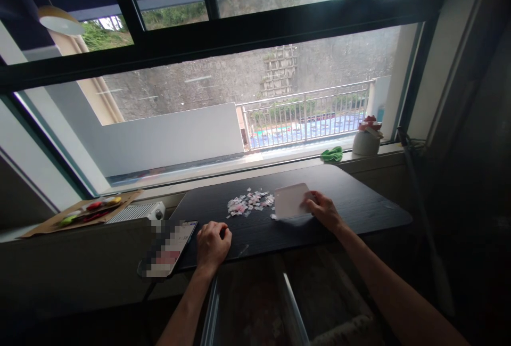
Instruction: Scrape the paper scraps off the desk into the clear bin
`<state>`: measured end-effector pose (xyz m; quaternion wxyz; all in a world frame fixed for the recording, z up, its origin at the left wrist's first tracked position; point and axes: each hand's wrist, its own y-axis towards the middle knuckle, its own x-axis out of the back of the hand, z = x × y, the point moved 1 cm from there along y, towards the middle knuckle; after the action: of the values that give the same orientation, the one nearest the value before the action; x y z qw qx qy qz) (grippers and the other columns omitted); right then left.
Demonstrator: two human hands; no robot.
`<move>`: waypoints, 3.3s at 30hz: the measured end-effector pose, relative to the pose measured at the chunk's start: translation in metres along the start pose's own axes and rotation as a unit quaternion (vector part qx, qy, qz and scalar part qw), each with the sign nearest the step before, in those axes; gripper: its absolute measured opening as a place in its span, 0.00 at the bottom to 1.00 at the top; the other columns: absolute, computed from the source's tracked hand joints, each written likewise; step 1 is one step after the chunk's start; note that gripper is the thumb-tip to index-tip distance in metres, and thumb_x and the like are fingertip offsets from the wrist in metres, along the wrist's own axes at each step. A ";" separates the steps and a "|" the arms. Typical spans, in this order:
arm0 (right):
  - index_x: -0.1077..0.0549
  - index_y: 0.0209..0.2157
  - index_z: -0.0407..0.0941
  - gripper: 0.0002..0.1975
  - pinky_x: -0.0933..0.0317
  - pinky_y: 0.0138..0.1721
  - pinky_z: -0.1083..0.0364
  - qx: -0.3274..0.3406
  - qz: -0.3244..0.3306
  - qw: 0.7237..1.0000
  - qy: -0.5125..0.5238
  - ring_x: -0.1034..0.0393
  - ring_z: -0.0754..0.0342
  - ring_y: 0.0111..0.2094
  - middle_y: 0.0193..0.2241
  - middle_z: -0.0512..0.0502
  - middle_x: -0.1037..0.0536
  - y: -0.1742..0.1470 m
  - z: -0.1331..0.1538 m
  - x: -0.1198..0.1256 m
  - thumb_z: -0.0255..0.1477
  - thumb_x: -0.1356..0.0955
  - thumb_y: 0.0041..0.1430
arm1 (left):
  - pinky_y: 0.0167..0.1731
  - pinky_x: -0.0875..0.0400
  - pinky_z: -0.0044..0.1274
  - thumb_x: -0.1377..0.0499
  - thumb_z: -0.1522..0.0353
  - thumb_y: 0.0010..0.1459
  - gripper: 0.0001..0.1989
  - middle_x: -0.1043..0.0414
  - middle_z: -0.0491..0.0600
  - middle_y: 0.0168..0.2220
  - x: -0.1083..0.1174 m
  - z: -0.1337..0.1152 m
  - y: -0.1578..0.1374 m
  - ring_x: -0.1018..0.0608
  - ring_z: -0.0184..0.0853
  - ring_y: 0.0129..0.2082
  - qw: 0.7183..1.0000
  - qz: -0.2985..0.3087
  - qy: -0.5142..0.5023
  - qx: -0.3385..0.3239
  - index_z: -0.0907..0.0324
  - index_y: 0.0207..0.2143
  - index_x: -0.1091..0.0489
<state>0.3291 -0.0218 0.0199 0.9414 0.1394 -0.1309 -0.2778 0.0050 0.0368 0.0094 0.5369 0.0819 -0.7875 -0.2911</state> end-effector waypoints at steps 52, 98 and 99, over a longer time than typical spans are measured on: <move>0.30 0.34 0.44 0.15 0.33 0.24 0.56 -0.039 0.070 0.994 0.075 0.25 0.51 0.26 0.27 0.45 0.19 -0.020 0.018 -0.027 0.35 0.30 0.43 | 0.46 0.36 0.31 0.47 0.68 0.54 0.10 0.27 0.50 0.35 0.004 -0.006 -0.001 0.27 0.39 0.41 1.000 0.020 0.003 0.019 0.58 0.32 0.26; 0.25 0.34 0.43 0.20 0.32 0.30 0.53 -0.060 0.123 0.990 0.013 0.26 0.48 0.30 0.28 0.46 0.20 -0.043 0.016 -0.010 0.40 0.30 0.40 | 0.45 0.36 0.30 0.45 0.70 0.53 0.07 0.28 0.51 0.35 0.002 -0.015 -0.002 0.28 0.38 0.41 0.998 0.029 -0.002 0.059 0.58 0.31 0.27; 0.25 0.35 0.43 0.21 0.31 0.30 0.53 -0.063 0.142 0.987 0.030 0.25 0.47 0.30 0.29 0.45 0.19 -0.044 0.016 -0.010 0.41 0.29 0.40 | 0.44 0.36 0.30 0.45 0.70 0.53 0.07 0.28 0.51 0.35 0.002 -0.015 -0.002 0.28 0.38 0.41 0.998 0.029 -0.002 0.058 0.58 0.31 0.27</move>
<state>0.2943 -0.0550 0.0186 0.9817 0.0683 -0.1035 -0.1445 0.0177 0.0292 0.0137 0.5383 0.0893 -0.8061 -0.2290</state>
